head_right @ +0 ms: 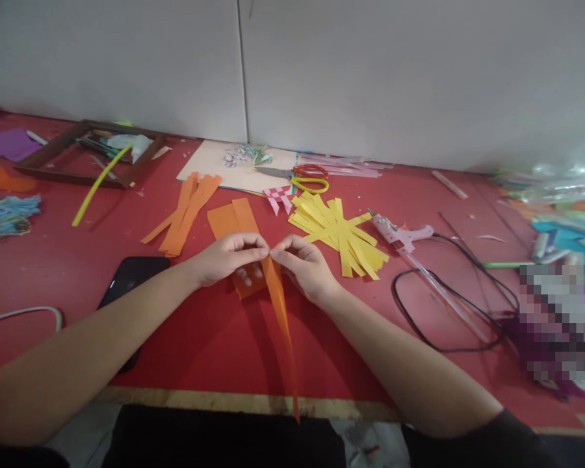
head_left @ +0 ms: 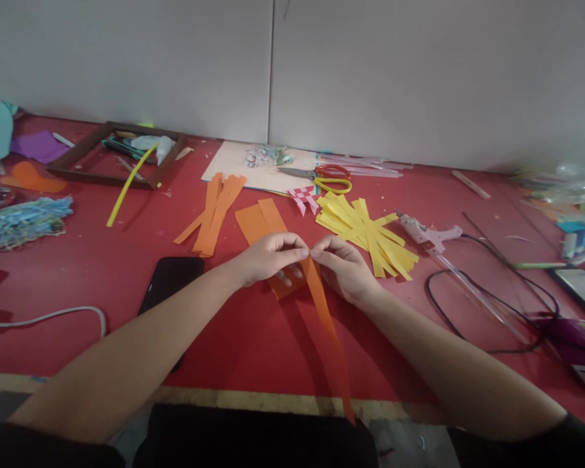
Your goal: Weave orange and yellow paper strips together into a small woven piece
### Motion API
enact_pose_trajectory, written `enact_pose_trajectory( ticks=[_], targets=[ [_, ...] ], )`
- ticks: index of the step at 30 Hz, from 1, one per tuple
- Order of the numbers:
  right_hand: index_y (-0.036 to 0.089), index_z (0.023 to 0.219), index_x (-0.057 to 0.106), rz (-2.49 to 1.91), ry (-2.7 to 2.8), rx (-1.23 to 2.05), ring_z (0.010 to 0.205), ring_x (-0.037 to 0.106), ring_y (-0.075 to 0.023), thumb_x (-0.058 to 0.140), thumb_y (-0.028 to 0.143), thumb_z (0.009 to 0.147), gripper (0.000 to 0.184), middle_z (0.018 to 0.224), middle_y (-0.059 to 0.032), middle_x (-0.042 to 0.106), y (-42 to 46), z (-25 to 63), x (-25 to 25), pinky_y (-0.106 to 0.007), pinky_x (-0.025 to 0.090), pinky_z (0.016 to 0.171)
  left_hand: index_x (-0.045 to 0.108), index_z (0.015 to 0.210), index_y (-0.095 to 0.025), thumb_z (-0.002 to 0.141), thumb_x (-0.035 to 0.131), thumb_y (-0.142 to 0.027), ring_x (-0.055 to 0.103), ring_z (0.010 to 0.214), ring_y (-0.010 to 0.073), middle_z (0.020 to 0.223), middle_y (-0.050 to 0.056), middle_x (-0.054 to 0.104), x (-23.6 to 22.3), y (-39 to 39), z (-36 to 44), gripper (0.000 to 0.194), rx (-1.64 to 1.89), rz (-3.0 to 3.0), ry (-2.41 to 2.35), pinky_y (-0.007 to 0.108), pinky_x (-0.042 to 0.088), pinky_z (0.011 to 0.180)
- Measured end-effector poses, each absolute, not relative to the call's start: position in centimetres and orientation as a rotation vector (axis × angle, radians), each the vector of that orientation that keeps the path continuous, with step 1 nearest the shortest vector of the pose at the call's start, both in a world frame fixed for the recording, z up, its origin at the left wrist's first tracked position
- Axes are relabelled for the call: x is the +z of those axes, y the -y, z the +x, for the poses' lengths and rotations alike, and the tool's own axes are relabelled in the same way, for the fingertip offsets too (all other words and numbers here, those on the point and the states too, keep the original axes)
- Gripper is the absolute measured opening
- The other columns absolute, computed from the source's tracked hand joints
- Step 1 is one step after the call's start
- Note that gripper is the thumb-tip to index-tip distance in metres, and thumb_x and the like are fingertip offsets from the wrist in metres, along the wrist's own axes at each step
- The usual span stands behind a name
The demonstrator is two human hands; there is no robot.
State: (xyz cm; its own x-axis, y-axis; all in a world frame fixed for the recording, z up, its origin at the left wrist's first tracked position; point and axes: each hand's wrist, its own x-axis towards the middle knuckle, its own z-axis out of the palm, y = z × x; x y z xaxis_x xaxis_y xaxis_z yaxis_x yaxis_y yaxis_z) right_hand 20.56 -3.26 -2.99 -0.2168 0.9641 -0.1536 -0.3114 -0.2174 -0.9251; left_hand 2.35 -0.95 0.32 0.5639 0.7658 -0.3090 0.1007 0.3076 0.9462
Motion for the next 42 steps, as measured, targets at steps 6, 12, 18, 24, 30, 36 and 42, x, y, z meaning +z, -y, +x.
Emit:
enact_pose_trajectory(
  ticks=[6,12,18,24,30,36,42],
  targets=[
    [0.022,0.071,0.06,-1.013,1.001,1.615,0.056,0.052,-0.0104,0.083,0.037,0.068,0.027,0.063,0.0052,0.06,3.29,20.52,-2.84,-0.027,0.041,0.057,0.057,0.082,-0.016,0.086,0.067,-0.032,0.061,0.056,0.0088,0.068,-0.002,0.058,0.56,1.07,2.43,0.019,0.531,1.197,-0.91,0.022,0.054,0.052],
    [0.022,0.071,0.061,-0.985,0.985,1.621,0.056,0.052,-0.0094,0.084,0.035,0.068,0.026,0.062,0.0056,0.06,3.24,20.51,-2.93,-0.026,0.04,0.058,0.056,0.081,-0.016,0.089,0.061,-0.026,0.06,0.055,0.0086,0.069,-0.002,0.059,0.55,1.12,2.52,0.014,0.537,1.185,-0.918,0.021,0.054,0.051],
    [0.021,0.073,0.061,-0.994,1.021,1.609,0.056,0.051,-0.0092,0.083,0.037,0.07,0.026,0.062,0.0054,0.059,3.22,20.53,-3.04,-0.026,0.04,0.057,0.055,0.082,-0.016,0.088,0.063,-0.029,0.061,0.056,0.009,0.069,-0.002,0.059,0.36,0.98,2.51,0.016,0.545,1.176,-0.922,0.02,0.054,0.05],
    [0.022,0.073,0.061,-1.016,1.039,1.593,0.055,0.05,-0.0098,0.083,0.039,0.07,0.028,0.062,0.0054,0.058,3.33,20.46,-2.75,-0.027,0.041,0.056,0.055,0.083,-0.016,0.087,0.065,-0.032,0.062,0.057,0.0094,0.069,-0.001,0.06,0.41,0.99,2.44,0.019,0.539,1.184,-0.926,0.02,0.054,0.051],
    [0.023,0.073,0.061,-1.018,1.024,1.593,0.058,0.053,-0.0116,0.084,0.04,0.068,0.029,0.064,0.0044,0.06,3.35,20.43,-2.81,-0.028,0.043,0.059,0.055,0.083,-0.016,0.088,0.064,-0.032,0.062,0.057,0.0092,0.069,-0.001,0.06,0.49,0.98,2.33,0.019,0.531,1.214,-0.929,0.019,0.052,0.051],
    [0.023,0.078,0.063,-1.024,1.099,1.575,0.061,0.053,-0.0122,0.081,0.04,0.071,0.026,0.068,0.0037,0.058,3.55,20.67,-3.11,-0.029,0.042,0.061,0.056,0.081,-0.015,0.087,0.064,-0.033,0.062,0.057,0.0091,0.071,-0.001,0.06,0.6,0.9,2.18,0.02,0.516,1.256,-0.919,0.02,0.053,0.051],
    [0.023,0.076,0.063,-1.042,1.224,1.457,0.061,0.047,-0.0124,0.075,0.042,0.077,0.023,0.067,0.0033,0.054,3.61,21.03,-3.45,-0.028,0.038,0.06,0.056,0.08,-0.015,0.085,0.066,-0.036,0.06,0.056,0.0084,0.068,-0.002,0.057,0.47,0.9,2.12,0.023,0.515,1.271,-0.873,0.02,0.052,0.051]
  ],
)
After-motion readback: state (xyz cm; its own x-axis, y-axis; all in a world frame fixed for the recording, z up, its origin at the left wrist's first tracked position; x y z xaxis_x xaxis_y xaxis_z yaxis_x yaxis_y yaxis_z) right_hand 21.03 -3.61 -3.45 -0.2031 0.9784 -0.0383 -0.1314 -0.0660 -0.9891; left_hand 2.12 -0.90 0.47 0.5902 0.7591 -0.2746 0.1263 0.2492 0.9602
